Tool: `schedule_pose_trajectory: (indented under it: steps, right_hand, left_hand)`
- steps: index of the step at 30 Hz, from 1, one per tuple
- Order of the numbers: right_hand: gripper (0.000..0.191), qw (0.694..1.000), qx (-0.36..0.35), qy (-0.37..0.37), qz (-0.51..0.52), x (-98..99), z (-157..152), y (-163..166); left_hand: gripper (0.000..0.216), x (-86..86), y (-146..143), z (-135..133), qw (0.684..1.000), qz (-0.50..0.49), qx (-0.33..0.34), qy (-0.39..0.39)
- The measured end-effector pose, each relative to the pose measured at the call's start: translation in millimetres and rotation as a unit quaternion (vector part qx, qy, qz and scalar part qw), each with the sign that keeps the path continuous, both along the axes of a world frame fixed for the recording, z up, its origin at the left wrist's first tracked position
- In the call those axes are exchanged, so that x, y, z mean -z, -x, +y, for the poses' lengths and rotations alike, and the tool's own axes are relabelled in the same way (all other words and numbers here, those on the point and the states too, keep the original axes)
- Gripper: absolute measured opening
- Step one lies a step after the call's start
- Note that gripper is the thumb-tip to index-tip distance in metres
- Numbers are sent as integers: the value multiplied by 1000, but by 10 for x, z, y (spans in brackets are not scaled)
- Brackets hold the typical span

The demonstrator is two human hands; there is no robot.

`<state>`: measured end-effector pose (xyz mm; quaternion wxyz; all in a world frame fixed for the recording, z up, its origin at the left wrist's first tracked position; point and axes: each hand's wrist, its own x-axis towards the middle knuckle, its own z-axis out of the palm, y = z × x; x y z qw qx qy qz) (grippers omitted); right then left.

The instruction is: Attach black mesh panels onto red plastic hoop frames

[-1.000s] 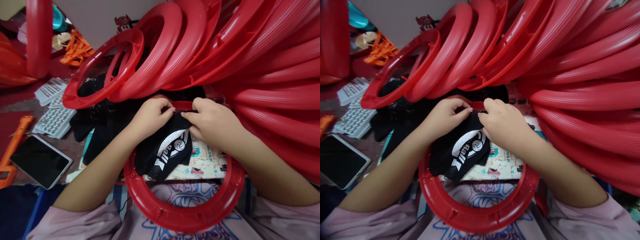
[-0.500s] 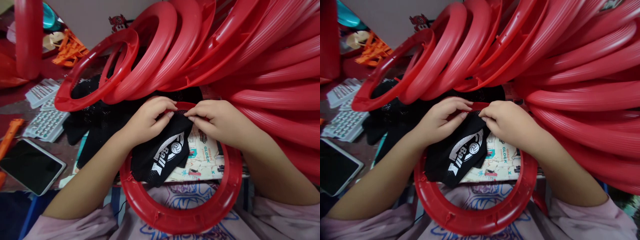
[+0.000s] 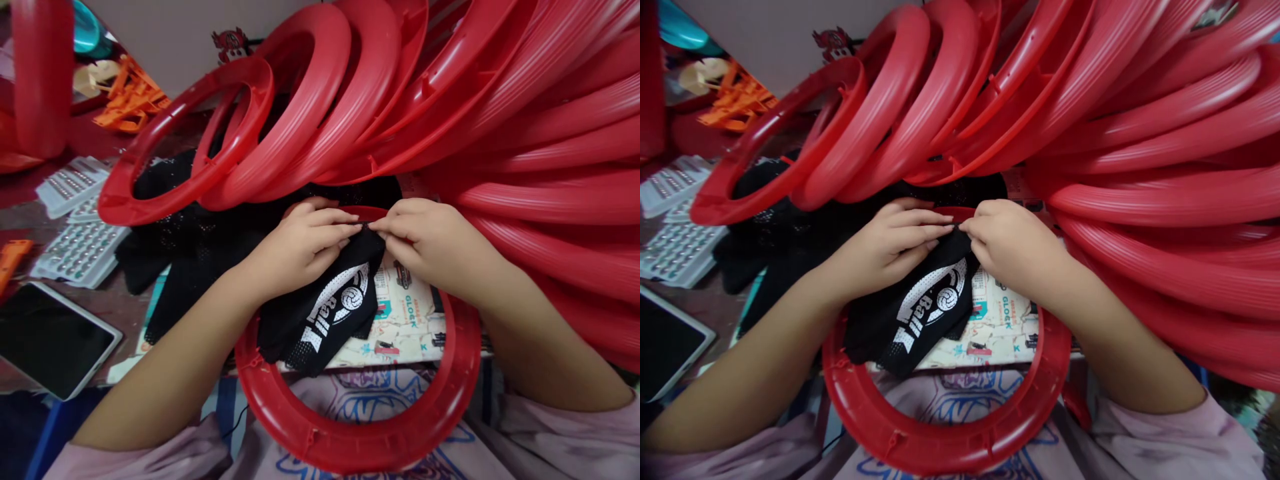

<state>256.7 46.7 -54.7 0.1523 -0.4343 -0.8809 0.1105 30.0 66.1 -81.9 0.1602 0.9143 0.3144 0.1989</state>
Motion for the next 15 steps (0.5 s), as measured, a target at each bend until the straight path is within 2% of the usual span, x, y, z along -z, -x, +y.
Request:
schedule_pose_trajectory:
  steps: [9, 15]
  right_hand:
    - [30, 1000, 13, -9, -16, 20, 7, 19]
    - [28, 996, 16, 15, -86, 1, 2, 41]
  left_hand:
    - [34, 15, -40, -15, 1000, 15, -18, -3]
    - [37, 18, -64, -46, 997, 66, -34, -29]
